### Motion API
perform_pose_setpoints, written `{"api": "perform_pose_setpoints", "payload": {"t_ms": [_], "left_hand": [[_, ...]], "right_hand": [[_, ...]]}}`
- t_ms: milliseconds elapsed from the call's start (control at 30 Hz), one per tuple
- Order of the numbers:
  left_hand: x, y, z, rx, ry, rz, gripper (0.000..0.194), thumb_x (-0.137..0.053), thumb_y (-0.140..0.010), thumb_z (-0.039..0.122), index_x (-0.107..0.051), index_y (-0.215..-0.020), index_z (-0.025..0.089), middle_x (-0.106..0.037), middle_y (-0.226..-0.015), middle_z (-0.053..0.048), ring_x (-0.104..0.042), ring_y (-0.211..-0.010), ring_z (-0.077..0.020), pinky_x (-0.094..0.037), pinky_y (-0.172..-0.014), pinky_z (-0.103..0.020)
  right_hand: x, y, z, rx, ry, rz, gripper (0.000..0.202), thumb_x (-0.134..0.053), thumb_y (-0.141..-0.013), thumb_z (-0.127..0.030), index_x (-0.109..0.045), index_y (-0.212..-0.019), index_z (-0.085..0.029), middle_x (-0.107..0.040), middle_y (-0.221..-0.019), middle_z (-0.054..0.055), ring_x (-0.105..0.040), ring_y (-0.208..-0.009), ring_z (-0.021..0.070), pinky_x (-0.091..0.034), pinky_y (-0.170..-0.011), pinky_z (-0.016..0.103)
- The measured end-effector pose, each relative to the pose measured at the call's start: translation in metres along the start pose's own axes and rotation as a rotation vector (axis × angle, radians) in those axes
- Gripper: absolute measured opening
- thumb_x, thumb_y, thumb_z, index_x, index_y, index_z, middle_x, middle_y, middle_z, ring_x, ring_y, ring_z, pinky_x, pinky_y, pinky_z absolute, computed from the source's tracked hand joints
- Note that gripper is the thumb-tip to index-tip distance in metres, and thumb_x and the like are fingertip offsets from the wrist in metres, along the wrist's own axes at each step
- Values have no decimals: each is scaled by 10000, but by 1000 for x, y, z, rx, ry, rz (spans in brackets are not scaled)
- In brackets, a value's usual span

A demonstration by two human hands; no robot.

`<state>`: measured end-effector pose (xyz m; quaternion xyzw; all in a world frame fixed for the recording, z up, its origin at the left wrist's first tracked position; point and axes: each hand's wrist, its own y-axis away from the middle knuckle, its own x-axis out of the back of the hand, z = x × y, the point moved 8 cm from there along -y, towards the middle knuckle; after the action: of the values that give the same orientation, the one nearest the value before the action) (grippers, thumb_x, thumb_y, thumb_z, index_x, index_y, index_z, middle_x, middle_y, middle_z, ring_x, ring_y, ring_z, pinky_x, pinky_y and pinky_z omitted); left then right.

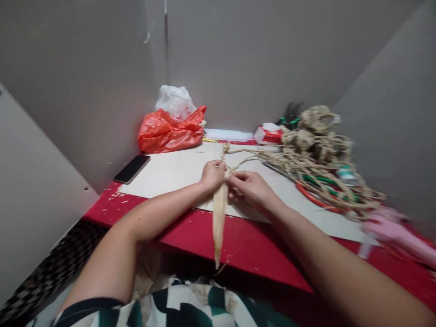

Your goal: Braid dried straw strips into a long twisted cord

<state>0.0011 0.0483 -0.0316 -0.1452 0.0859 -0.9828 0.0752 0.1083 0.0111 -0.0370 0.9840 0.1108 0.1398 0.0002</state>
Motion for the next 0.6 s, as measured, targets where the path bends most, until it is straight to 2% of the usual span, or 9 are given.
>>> {"api": "perform_pose_setpoints", "payload": {"t_ms": [133,333,500,600], "left_hand": [[-5,-8,-2,-42,36,-27,244,-460,-824,195,-524,-591,159,-514,-571,2,-470,-606,-128,-362,-645,-259],[-7,-10,-7,-10,43,7,265,-473,-811,273,-540,-581,160,-490,-505,21,-446,-530,-122,-342,-576,-242],[-1,-8,-8,32,62,79,246,-492,-794,232,-546,-565,160,-473,-483,24,-436,-533,-120,-332,-567,-233],[-3,-9,-9,28,88,55,257,-495,-790,228,-533,-545,161,-493,-496,19,-448,-533,-118,-341,-567,-231]], "right_hand": [[4,-6,0,-30,-60,21,119,-540,-654,-193,-512,-543,-161,-519,-384,-16,-473,-341,84,-319,-340,157],[5,-10,2,-9,-46,31,158,-492,-668,-176,-480,-511,-171,-493,-354,-29,-471,-315,91,-316,-326,159],[5,-9,-6,120,37,57,174,-473,-677,-177,-463,-504,-176,-478,-367,-32,-434,-329,83,-313,-367,178],[5,-7,-13,255,172,87,218,-471,-715,-220,-452,-502,-174,-470,-415,-28,-432,-411,83,-320,-435,186]]}}
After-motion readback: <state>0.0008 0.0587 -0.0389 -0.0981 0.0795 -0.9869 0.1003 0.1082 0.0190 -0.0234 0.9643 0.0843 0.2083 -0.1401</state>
